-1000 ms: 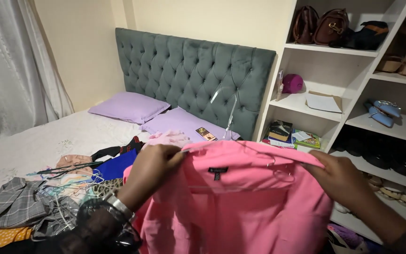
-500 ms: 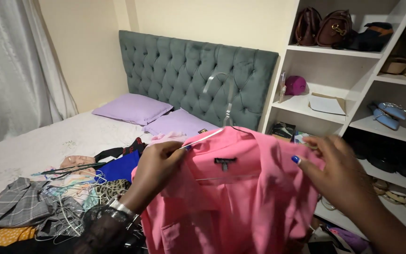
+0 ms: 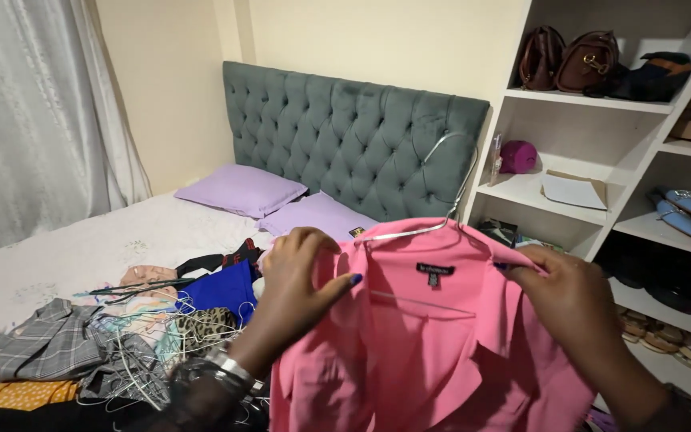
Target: The person is buttoning a pink long-sleeved shirt while it lies on a bed among other clothes.
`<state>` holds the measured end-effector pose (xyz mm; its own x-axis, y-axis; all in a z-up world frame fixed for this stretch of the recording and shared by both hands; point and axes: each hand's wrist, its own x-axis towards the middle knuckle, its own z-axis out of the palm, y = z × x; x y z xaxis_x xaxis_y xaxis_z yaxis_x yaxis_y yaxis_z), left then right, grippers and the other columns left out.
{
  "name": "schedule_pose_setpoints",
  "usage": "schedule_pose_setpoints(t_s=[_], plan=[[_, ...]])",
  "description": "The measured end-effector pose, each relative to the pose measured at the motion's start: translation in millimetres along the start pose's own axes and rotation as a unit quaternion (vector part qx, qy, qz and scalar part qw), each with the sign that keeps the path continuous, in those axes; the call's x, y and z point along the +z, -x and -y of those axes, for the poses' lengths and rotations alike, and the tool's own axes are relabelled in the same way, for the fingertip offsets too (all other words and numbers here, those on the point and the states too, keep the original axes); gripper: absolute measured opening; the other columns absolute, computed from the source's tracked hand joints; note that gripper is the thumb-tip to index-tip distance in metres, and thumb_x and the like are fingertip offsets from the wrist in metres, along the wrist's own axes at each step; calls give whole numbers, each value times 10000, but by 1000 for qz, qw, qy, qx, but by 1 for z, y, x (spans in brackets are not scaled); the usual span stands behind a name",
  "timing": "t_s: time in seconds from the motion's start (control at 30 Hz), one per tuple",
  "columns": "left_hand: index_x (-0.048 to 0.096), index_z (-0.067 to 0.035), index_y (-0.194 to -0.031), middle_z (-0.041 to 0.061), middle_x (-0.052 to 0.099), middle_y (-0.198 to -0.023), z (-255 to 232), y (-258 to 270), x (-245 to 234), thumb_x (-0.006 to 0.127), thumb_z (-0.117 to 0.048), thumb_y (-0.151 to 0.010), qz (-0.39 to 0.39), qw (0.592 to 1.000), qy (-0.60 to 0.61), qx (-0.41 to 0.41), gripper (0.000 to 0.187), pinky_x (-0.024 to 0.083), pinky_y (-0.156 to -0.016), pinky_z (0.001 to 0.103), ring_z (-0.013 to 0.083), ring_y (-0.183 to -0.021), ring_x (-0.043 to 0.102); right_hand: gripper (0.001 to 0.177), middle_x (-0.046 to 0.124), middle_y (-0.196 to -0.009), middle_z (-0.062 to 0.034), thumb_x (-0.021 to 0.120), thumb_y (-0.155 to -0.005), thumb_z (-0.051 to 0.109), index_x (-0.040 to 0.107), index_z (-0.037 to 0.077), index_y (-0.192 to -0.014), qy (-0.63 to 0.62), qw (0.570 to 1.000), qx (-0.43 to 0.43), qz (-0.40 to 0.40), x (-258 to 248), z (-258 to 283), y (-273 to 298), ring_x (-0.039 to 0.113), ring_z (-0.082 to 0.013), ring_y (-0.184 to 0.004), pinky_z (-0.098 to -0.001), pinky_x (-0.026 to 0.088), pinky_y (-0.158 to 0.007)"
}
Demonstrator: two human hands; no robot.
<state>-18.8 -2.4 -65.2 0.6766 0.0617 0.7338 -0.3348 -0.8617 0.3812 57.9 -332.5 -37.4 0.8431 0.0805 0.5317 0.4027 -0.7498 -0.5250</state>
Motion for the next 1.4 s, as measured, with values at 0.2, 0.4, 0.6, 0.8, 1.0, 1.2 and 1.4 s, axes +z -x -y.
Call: schedule_pose_setpoints(t_s=[0.2, 0.4, 0.6, 0.8, 1.0, 1.2, 1.4], plan=[[594, -31, -1084, 181, 561, -1190, -15, 10, 30, 747, -306, -786, -90, 988, -102, -69, 433, 461, -828, 496, 382, -1037, 566, 289, 783, -896, -114, 723, -826, 232, 766, 116, -1087, -15, 1000, -14, -5, 5, 19, -6, 744, -204, -771, -355, 554, -712], [638, -41, -1001, 169, 669, -994, 12, 4, 17, 609, -144, -891, -100, 988, -20, -114, 154, 499, -765, 471, 372, -885, 642, 297, 787, -907, -122, 738, -826, 238, 775, 117, -1094, 11, 1000, 1, 11, 10, -9, -7, 738, -242, -779, -375, 556, -730], [690, -58, -1028, 170, 753, -903, 11, 0, 19, 516, -176, -929, -81, 949, 143, -268, 232, 548, -742, 388, 301, -798, 734, 297, 799, -904, -103, 780, -852, 326, 795, 187, -1113, 21, 998, 51, 22, 17, 3, 2, 746, -257, -760, -379, 567, -723], [699, -85, -1081, 137, 737, -948, -17, 21, 20, 681, -302, -891, 199, 959, 172, -105, 290, 546, -744, 391, 282, -822, 725, 316, 788, -923, -110, 746, -830, 275, 790, 174, -1125, -2, 1000, 13, -24, 24, -3, 2, 765, -217, -767, -357, 560, -718], [701, -71, -1076, 142, 709, -979, -15, 6, 5, 698, -295, -861, 20, 996, 51, -65, 310, 518, -816, 416, 308, -904, 685, 292, 796, -926, -54, 722, -821, 179, 793, 131, -1100, -73, 997, -3, 13, 32, -13, -1, 755, -141, -783, -304, 557, -726], [674, -81, -1043, 139, 696, -989, 31, 22, 14, 738, -335, -795, 12, 993, -94, 63, 361, 356, -946, 543, 335, -983, 650, 308, 786, -919, -55, 690, -807, 87, 786, 78, -1099, -146, 988, -2, 56, 49, -35, 3, 715, -109, -774, -280, 554, -722], [653, -92, -1106, 113, 703, -993, 31, 38, -3, 784, -275, -830, 207, 975, -20, -81, 356, 490, -852, 461, 333, -1000, 662, 343, 808, -881, -69, 749, -798, 111, 784, 76, -1137, -46, 997, 31, 45, 47, -23, 6, 707, -131, -737, -299, 540, -698]])
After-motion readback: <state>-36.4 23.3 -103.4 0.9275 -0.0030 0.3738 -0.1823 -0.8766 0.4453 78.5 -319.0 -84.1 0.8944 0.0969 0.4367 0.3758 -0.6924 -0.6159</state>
